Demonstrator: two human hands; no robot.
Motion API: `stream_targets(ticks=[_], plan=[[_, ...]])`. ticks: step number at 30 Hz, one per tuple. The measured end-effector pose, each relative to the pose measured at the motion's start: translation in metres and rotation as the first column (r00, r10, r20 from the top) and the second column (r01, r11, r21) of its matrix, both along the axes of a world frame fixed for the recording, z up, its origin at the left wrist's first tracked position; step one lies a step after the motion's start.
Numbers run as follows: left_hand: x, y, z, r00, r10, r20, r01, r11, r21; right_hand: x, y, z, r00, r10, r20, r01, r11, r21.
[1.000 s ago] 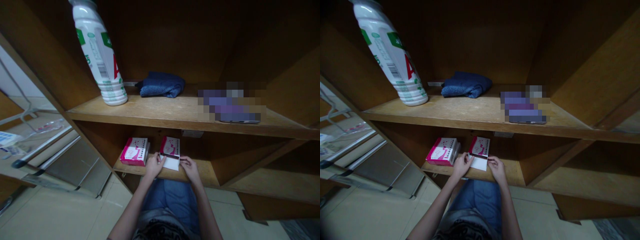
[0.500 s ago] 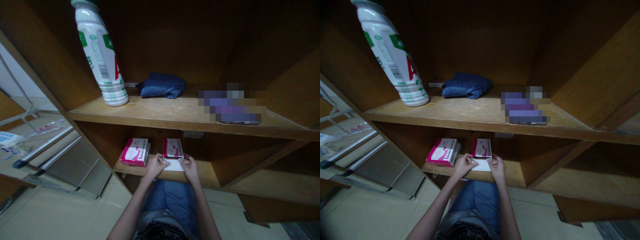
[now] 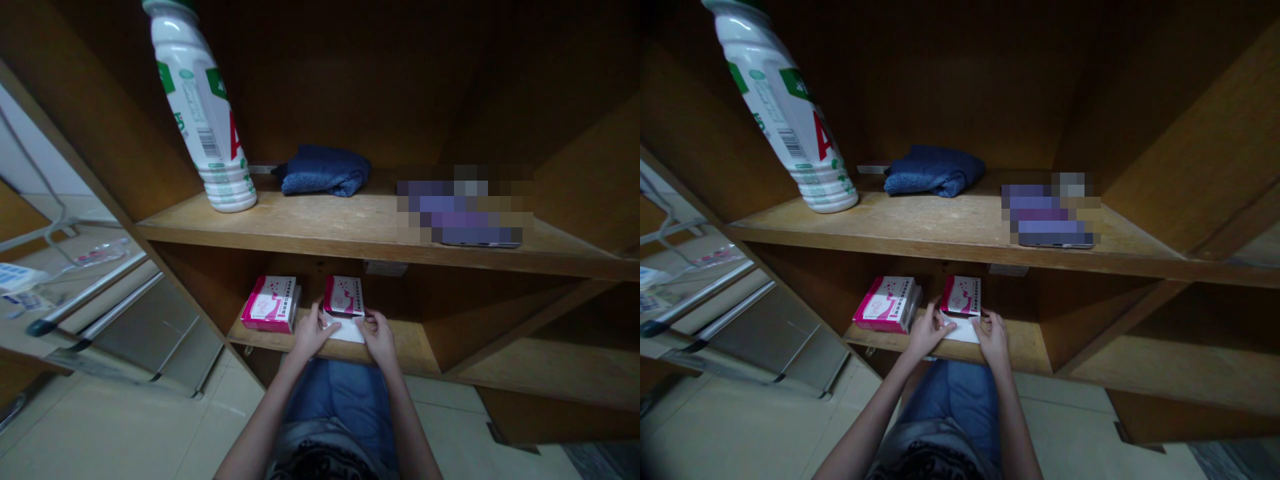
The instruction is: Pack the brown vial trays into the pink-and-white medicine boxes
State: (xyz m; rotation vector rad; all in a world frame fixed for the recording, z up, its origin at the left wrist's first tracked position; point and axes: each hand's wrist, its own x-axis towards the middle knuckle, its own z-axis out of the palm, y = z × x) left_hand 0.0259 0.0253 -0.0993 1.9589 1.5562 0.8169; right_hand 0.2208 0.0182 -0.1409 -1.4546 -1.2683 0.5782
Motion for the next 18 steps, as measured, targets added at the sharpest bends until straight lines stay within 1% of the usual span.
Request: stream_targets(ticks=[2, 4, 8, 10, 14, 18], plan=[[-0.002, 0.0, -0.003, 0.995, -0.064, 0.072, 0.063, 0.998, 0.017, 0.001, 0.001, -0.003, 1.0, -0.001, -0.004, 0.001, 1.0, 0.003], [-0.003, 0.0, -0.005, 0.987, -0.116, 0.115, 0.117, 0.993, 0.004, 0.002, 0.002, -0.006, 1.0, -0.004, -0.021, 0.004, 1.0, 0.004], [-0.004, 0.0, -0.008, 0.957, -0.236, 0.166, 0.24, 0.971, -0.005, 0.004, 0.004, -0.013, 0.997, -0.017, -0.074, 0.017, 1.0, 0.001], [-0.004, 0.001, -0.009, 0.947, -0.272, 0.17, 0.274, 0.962, 0.009, 0.005, 0.005, -0.015, 0.995, -0.021, -0.1, 0.021, 1.0, 0.003], [-0.004, 0.001, -0.011, 0.951, -0.261, 0.164, 0.259, 0.965, 0.03, 0.005, 0.005, -0.016, 0.99, -0.023, -0.138, 0.024, 1.0, 0.006], [-0.001, 0.002, -0.009, 0.953, -0.189, 0.235, 0.192, 0.981, 0.007, 0.005, 0.005, -0.014, 0.989, -0.026, -0.149, 0.026, 1.0, 0.002]])
